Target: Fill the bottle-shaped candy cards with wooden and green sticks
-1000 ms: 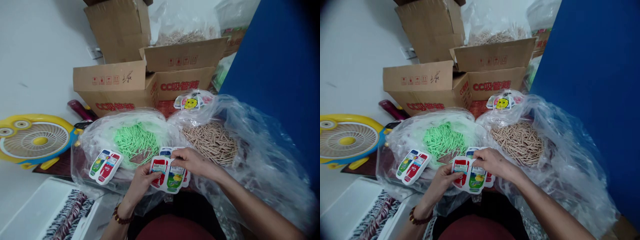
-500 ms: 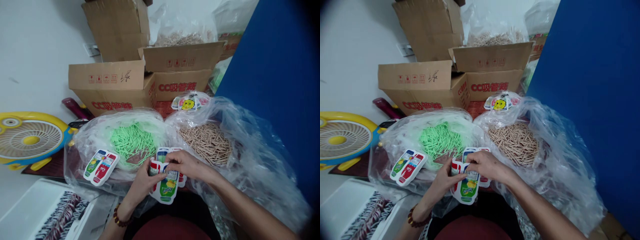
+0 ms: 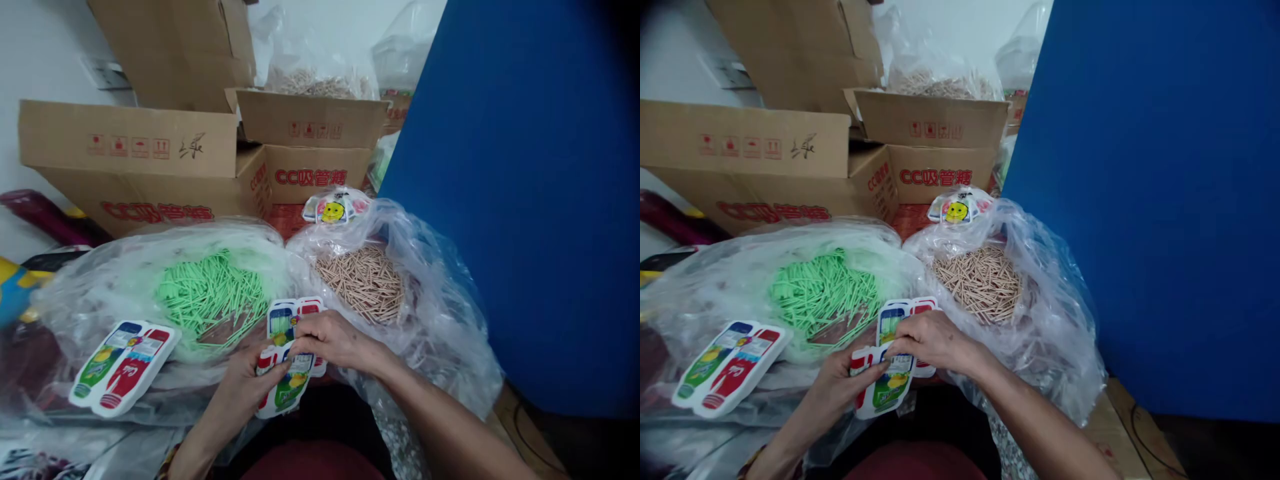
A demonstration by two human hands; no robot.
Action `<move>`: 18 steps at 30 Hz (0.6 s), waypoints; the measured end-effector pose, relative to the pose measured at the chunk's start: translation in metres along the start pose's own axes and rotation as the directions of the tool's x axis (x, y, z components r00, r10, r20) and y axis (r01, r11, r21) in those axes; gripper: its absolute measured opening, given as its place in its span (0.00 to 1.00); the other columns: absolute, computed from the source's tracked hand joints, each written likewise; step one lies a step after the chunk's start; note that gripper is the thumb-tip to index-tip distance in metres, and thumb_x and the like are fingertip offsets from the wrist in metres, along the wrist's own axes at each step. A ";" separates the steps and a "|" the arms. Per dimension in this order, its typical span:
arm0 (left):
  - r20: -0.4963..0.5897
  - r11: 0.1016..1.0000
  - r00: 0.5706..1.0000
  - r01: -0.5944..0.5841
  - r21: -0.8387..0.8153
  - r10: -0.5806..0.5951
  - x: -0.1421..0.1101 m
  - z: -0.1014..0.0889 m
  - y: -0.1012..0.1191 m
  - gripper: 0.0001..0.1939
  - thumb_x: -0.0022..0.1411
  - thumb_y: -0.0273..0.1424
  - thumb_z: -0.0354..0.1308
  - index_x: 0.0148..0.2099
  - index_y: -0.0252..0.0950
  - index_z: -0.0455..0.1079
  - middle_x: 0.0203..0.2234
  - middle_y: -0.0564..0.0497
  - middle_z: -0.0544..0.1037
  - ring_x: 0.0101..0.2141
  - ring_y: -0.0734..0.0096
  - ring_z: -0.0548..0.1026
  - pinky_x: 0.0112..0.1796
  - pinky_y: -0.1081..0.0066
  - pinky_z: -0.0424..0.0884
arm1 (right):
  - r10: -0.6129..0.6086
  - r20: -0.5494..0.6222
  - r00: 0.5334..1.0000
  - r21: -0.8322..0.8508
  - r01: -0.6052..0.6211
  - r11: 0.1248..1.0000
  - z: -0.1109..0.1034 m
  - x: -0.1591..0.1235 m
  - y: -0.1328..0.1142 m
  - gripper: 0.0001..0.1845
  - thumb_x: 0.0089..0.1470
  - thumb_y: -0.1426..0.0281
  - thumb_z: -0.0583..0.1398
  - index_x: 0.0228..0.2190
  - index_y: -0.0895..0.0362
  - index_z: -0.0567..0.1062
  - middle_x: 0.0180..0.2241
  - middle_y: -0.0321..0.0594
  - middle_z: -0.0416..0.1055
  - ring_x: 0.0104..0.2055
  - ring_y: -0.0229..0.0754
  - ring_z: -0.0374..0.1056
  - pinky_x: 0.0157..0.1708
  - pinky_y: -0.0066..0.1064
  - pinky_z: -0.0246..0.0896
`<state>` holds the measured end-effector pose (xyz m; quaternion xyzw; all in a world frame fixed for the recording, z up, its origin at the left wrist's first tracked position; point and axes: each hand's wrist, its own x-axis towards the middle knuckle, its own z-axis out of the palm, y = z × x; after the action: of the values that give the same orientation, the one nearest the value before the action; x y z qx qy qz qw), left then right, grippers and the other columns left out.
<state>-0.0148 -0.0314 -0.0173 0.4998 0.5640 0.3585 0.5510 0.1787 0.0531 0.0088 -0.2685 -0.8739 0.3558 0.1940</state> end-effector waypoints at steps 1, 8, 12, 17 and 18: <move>0.016 1.000 1.000 0.005 -0.006 -0.005 0.001 0.001 0.001 0.10 0.54 0.36 0.63 0.34 0.34 0.75 0.27 0.52 0.80 0.29 0.66 0.75 0.31 0.73 0.71 | -0.011 -0.008 1.000 -0.002 0.011 1.000 -0.002 -0.003 0.000 0.17 0.59 0.60 0.57 0.25 0.59 0.72 0.23 0.31 0.66 0.26 0.31 0.59 0.27 0.23 0.47; 0.061 0.980 0.993 0.106 -0.169 -0.097 0.011 0.009 -0.001 0.13 0.52 0.37 0.65 0.37 0.34 0.74 0.28 0.51 0.81 0.29 0.64 0.77 0.34 0.69 0.74 | -0.032 -0.052 0.998 0.082 0.036 0.996 -0.009 -0.019 0.000 0.11 0.60 0.66 0.57 0.28 0.58 0.72 0.25 0.31 0.66 0.29 0.32 0.61 0.30 0.21 0.51; 0.043 0.993 0.998 0.056 -0.107 -0.052 0.011 0.013 -0.002 0.13 0.54 0.38 0.64 0.38 0.35 0.73 0.30 0.51 0.81 0.30 0.64 0.77 0.34 0.70 0.73 | -0.028 -0.064 0.998 0.044 0.031 0.999 -0.006 -0.023 0.005 0.13 0.61 0.66 0.56 0.26 0.58 0.70 0.23 0.31 0.63 0.27 0.32 0.59 0.28 0.22 0.49; 0.068 0.993 0.994 -0.087 0.086 0.081 0.011 0.017 0.002 0.09 0.57 0.36 0.61 0.36 0.36 0.73 0.29 0.52 0.79 0.30 0.66 0.75 0.33 0.74 0.71 | 0.027 -0.048 0.998 0.042 -0.025 0.999 -0.008 -0.029 0.009 0.17 0.61 0.61 0.55 0.25 0.58 0.70 0.23 0.31 0.64 0.27 0.32 0.59 0.28 0.22 0.49; 0.074 0.990 0.993 -0.101 0.101 0.094 0.011 0.018 0.003 0.08 0.57 0.36 0.61 0.35 0.36 0.73 0.29 0.52 0.79 0.30 0.66 0.74 0.33 0.74 0.70 | 0.042 -0.041 0.998 0.047 -0.040 0.998 -0.009 -0.030 0.009 0.17 0.61 0.60 0.55 0.25 0.58 0.71 0.23 0.31 0.64 0.27 0.32 0.59 0.28 0.22 0.49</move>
<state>0.0047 -0.0227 -0.0200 0.5668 0.5376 0.3378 0.5250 0.2100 0.0447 0.0037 -0.2890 -0.8555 0.3742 0.2110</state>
